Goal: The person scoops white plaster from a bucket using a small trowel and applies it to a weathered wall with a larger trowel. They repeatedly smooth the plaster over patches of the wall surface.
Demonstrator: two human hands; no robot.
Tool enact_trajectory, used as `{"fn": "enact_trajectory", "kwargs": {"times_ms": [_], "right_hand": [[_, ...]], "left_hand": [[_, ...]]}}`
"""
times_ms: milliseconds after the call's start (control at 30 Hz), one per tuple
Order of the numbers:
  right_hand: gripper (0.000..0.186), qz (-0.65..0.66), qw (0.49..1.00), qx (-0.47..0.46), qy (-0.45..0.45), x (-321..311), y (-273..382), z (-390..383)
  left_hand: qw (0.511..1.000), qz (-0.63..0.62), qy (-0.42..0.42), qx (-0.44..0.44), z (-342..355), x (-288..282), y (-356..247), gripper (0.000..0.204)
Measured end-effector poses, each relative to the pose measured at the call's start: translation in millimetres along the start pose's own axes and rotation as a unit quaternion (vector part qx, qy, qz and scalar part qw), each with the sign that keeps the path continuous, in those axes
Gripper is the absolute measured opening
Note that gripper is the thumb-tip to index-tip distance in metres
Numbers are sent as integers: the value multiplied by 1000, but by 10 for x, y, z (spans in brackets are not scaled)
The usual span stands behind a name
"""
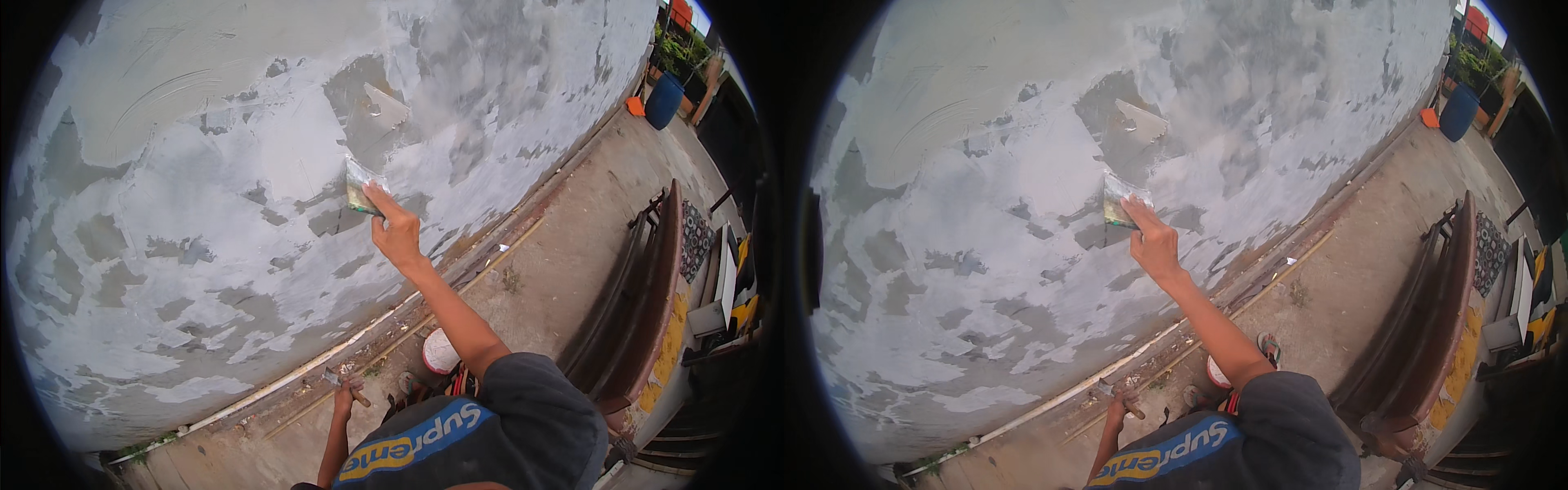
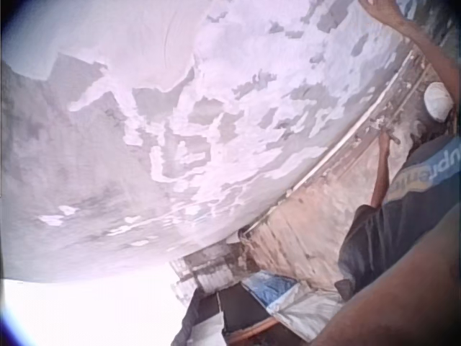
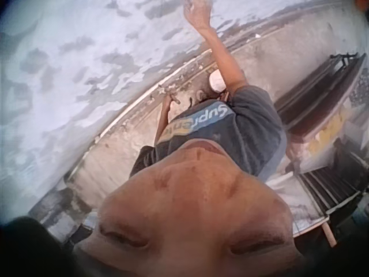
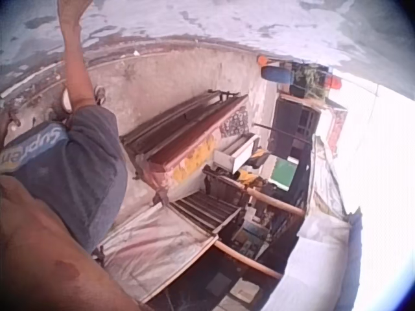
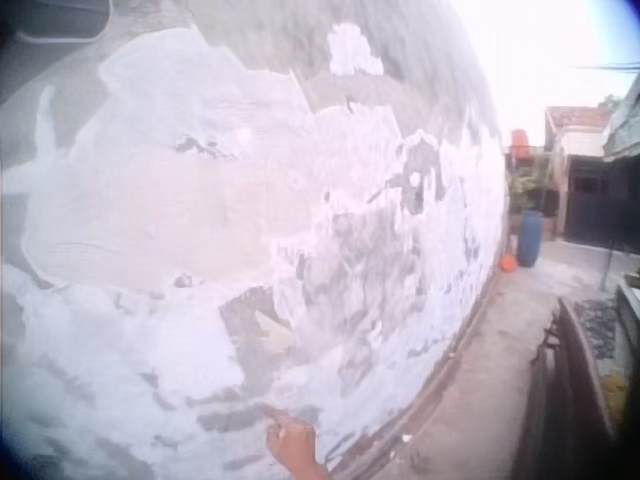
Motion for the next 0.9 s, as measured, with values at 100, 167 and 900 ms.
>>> {"fn": "enact_trajectory", "kwargs": {"times_ms": [100, 167, 900], "right_hand": [[40, 258, 957, 107, 73, -292, -267, 26], [32, 410, 904, 109, 62, -375, -342, 143], [25, 429, 884, 161, 90, -222, -784, 273]], "left_hand": [[999, -20, -9, 42, 79, 111, -73, 52], [999, -10, 13, 40, 62, 257, -19, 52], [1000, -23, -16, -3, -458, 83, 185, 55]]}}
Point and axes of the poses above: each hand's wrist, its own z-axis towards the middle knuckle, its own x-axis out of the palm, y = z × x, the point moved 9 cm from there along z, towards the middle knuckle, and after that the axes turned 9 degrees about x, right-handed, at the moved point
